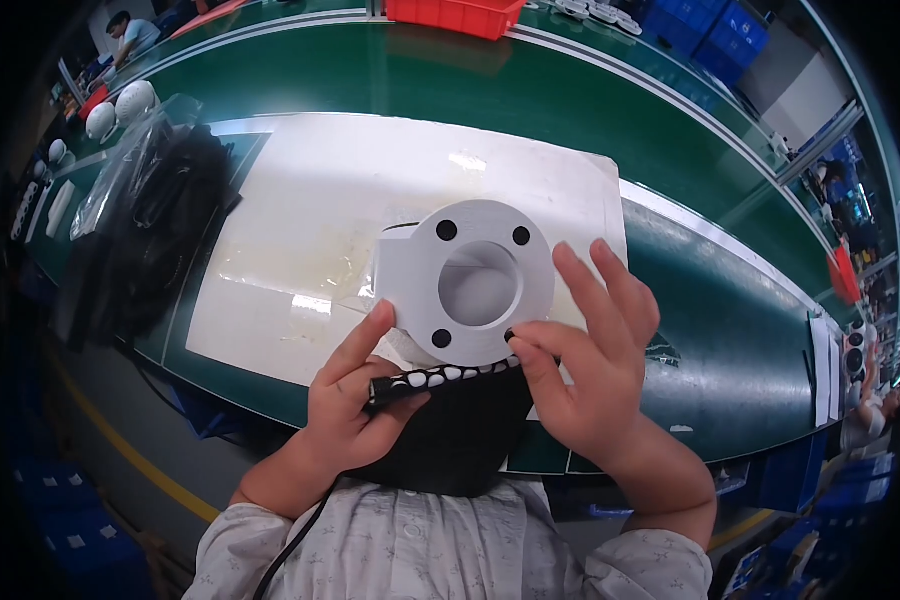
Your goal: Assembling components of a dome security camera on a production line.
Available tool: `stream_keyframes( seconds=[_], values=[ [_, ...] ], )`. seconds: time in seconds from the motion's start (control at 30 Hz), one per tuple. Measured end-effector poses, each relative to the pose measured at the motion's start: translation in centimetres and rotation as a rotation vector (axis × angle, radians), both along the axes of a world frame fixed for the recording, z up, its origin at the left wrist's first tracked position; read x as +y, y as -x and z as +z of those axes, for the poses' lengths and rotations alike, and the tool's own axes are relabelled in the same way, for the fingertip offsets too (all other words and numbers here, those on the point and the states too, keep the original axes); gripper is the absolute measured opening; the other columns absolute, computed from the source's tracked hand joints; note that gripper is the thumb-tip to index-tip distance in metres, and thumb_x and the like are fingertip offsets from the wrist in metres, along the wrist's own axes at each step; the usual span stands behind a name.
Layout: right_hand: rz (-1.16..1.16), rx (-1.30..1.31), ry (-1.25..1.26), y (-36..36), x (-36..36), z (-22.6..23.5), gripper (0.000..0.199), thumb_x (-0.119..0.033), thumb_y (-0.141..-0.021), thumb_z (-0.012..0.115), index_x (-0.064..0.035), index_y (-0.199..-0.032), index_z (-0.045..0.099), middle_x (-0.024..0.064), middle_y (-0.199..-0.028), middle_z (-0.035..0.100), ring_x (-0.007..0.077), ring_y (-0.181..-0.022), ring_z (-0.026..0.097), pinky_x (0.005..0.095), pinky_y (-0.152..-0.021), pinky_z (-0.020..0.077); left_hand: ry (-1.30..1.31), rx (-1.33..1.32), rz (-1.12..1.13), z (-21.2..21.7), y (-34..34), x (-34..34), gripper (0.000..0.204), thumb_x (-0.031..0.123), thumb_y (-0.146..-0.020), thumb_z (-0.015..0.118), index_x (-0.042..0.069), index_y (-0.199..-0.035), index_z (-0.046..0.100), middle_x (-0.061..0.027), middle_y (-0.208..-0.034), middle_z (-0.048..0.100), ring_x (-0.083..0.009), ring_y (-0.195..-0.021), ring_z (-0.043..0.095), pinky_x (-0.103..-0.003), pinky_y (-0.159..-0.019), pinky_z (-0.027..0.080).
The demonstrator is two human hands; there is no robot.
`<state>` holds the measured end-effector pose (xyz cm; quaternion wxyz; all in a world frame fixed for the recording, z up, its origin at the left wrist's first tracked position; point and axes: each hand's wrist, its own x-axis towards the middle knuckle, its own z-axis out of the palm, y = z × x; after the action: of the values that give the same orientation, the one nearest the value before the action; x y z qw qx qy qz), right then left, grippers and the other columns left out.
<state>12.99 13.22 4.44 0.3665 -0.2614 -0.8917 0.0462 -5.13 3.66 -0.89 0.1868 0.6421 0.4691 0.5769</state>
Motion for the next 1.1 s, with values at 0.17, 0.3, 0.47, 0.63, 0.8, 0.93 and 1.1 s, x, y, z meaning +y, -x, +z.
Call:
stream_keyframes(
  seconds=[0.17, 0.3, 0.47, 0.63, 0.8, 0.93, 1.1],
  values=[
    [-0.058, -0.322, -0.310, -1.3, -1.4, -0.2, 0.026, -0.026, -0.078, 0.054, -0.0046, -0.090, 0.061, 0.0101, -0.110, 0.053, 0.0263, -0.112, 0.040, 0.0428, -0.097, 0.0129, 0.008, -0.013, 0.004, -0.1, -0.1, 0.1, 0.021, -0.001, -0.065, 0.062, -0.003, -0.085, 0.057, -0.0163, -0.125, 0.039, -0.0278, -0.100, 0.053, -0.027, -0.077, 0.045],
    [-0.067, -0.131, -0.021, -1.3, -0.6, -0.4, 0.041, -0.032, -0.081, 0.051, -0.0013, -0.107, 0.051, 0.0103, -0.104, 0.055, 0.0243, -0.104, 0.044, 0.0382, -0.094, 0.0217, -0.003, -0.020, 0.002, 0.1, -0.2, 0.2, 0.023, -0.001, -0.065, 0.062, -0.003, -0.087, 0.058, -0.0162, -0.125, 0.039, -0.0276, -0.101, 0.052, -0.027, -0.078, 0.045],
    [0.165, 0.357, 1.402, 0.0, 1.5, 0.2, 0.040, -0.023, -0.075, 0.060, 0.0010, -0.105, 0.047, 0.0068, -0.092, 0.055, 0.0115, -0.082, 0.051, 0.0236, -0.073, 0.0407, 0.004, -0.043, -0.024, -0.3, 0.5, -0.3, 0.015, -0.001, -0.064, 0.064, -0.003, -0.077, 0.056, -0.0203, -0.123, 0.039, -0.0286, -0.101, 0.052, -0.027, -0.074, 0.045],
    [0.280, 0.594, 1.288, -0.3, 3.3, 1.6, 0.030, -0.014, -0.072, 0.063, -0.0008, -0.095, 0.048, 0.0061, -0.088, 0.055, 0.0114, -0.077, 0.054, 0.0203, -0.070, 0.0422, 0.061, -0.144, -0.015, 0.4, 2.3, -1.7, 0.014, 0.001, -0.064, 0.065, 0.000, -0.074, 0.055, -0.0192, -0.114, 0.049, -0.0249, -0.084, 0.057, -0.027, -0.070, 0.044],
    [-0.052, 0.404, 0.759, 1.8, 12.2, 0.0, 0.023, -0.009, -0.075, 0.056, 0.0002, -0.095, 0.048, 0.0058, -0.086, 0.054, 0.0108, -0.076, 0.052, 0.0242, -0.066, 0.0425, 0.263, -0.272, 0.103, -0.2, 3.3, -1.7, 0.012, 0.002, -0.068, 0.062, 0.001, -0.079, 0.057, -0.0141, -0.109, 0.053, -0.0219, -0.087, 0.056, -0.027, -0.074, 0.042],
    [-0.462, -0.226, -0.434, 2.3, 22.7, -5.9, 0.017, -0.005, -0.076, 0.049, -0.0016, -0.093, 0.051, 0.0078, -0.080, 0.051, 0.0192, -0.075, 0.053, 0.0280, -0.066, 0.0418, 0.250, -0.204, 0.087, 0.2, 2.9, -1.4, 0.023, 0.003, -0.071, 0.061, 0.002, -0.093, 0.057, -0.0101, -0.104, 0.055, -0.0209, -0.090, 0.054, -0.027, -0.078, 0.041],
    [-0.471, -0.390, -0.280, 0.6, 27.7, -8.9, 0.017, -0.005, -0.076, 0.042, -0.0045, -0.089, 0.054, 0.0107, -0.082, 0.052, 0.0289, -0.082, 0.051, 0.0364, -0.072, 0.0422, 0.280, -0.220, 0.073, 0.7, 2.8, -1.3, 0.018, 0.002, -0.069, 0.060, 0.000, -0.087, 0.059, -0.0106, -0.099, 0.057, -0.0202, -0.087, 0.055, -0.026, -0.075, 0.041]
  ],
)
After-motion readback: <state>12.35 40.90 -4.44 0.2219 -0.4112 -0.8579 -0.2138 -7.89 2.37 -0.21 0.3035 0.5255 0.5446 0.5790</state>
